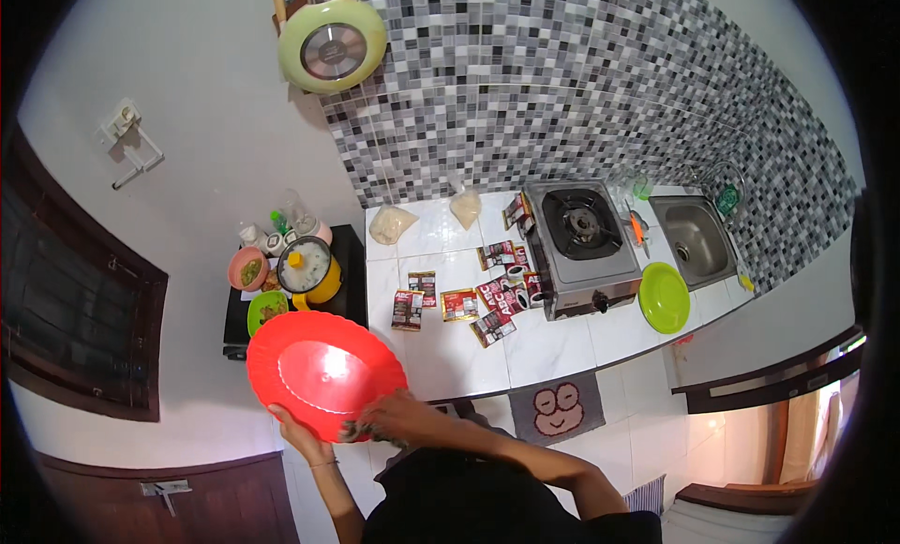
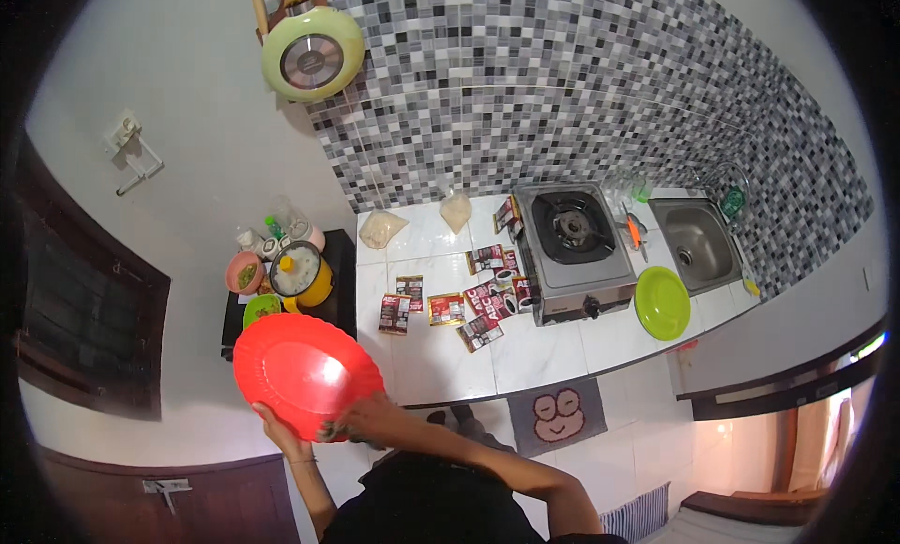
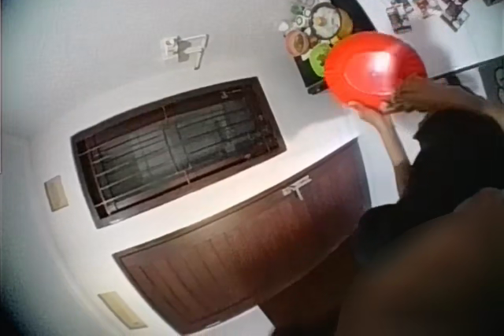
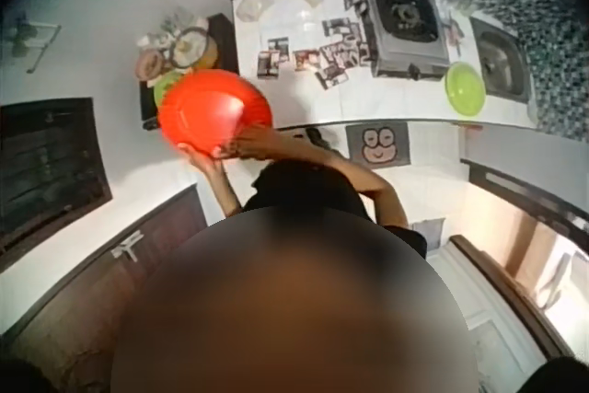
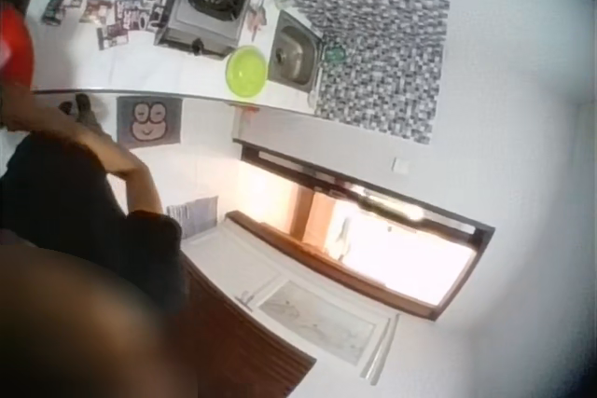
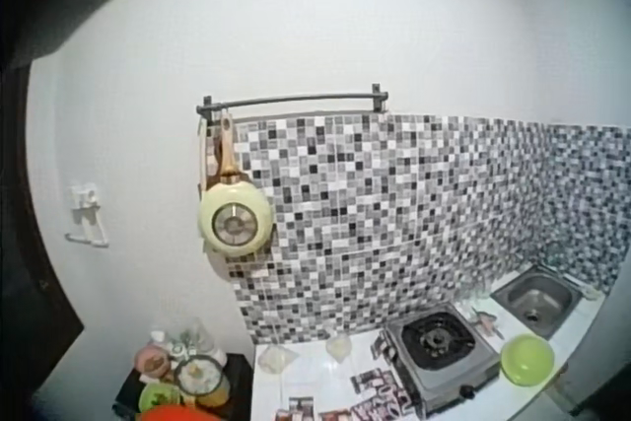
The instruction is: Wiping a plate and organizing condiment packets on a kitchen counter.
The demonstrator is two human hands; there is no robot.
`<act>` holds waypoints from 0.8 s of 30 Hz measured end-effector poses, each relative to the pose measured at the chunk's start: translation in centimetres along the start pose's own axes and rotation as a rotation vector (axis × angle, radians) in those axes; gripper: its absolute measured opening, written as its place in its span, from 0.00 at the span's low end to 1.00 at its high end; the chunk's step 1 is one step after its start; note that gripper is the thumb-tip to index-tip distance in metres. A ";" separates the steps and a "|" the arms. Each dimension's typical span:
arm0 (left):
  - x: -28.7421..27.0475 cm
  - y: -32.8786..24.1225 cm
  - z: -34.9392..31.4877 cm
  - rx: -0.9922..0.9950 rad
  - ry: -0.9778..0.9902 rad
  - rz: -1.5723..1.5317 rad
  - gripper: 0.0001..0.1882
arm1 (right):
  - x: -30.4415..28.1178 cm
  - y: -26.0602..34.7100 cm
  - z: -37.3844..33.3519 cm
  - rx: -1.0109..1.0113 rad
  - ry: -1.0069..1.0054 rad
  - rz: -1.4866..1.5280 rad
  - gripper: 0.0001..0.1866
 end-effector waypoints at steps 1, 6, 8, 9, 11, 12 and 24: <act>0.3 -0.9 -0.3 0.014 0.018 0.008 0.41 | 0.3 -1.5 -0.7 0.045 0.207 -0.025 0.17; -2.4 0.2 -0.1 0.037 -0.019 0.181 0.37 | -8.0 -5.4 -0.8 0.580 -0.498 0.582 0.15; -2.8 3.2 -0.9 -0.098 -0.017 0.122 0.36 | -8.3 -4.4 1.4 0.580 -0.395 0.720 0.18; -2.6 4.5 -1.4 -0.174 -0.009 0.076 0.36 | -8.1 -3.5 2.9 0.478 -0.379 0.600 0.19; -0.2 5.5 -3.0 -0.248 0.030 -0.003 0.34 | -6.4 -2.4 5.0 0.291 -0.272 0.468 0.28; -0.3 5.9 -3.4 -0.276 0.015 -0.004 0.33 | -5.7 -1.5 5.5 0.248 -0.243 0.481 0.28; -4.7 2.1 -7.1 0.008 -0.295 -0.272 0.17 | -9.2 -2.9 10.7 -0.052 -0.073 0.481 0.21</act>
Point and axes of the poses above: each hand's wrist, its own z-axis towards the middle knuckle, its own x-axis out of the palm, y = z × x, the point moved 7 cm from there along z, towards the middle knuckle, and after that the axes turned 12 degrees about -z, right-handed, at the moved point
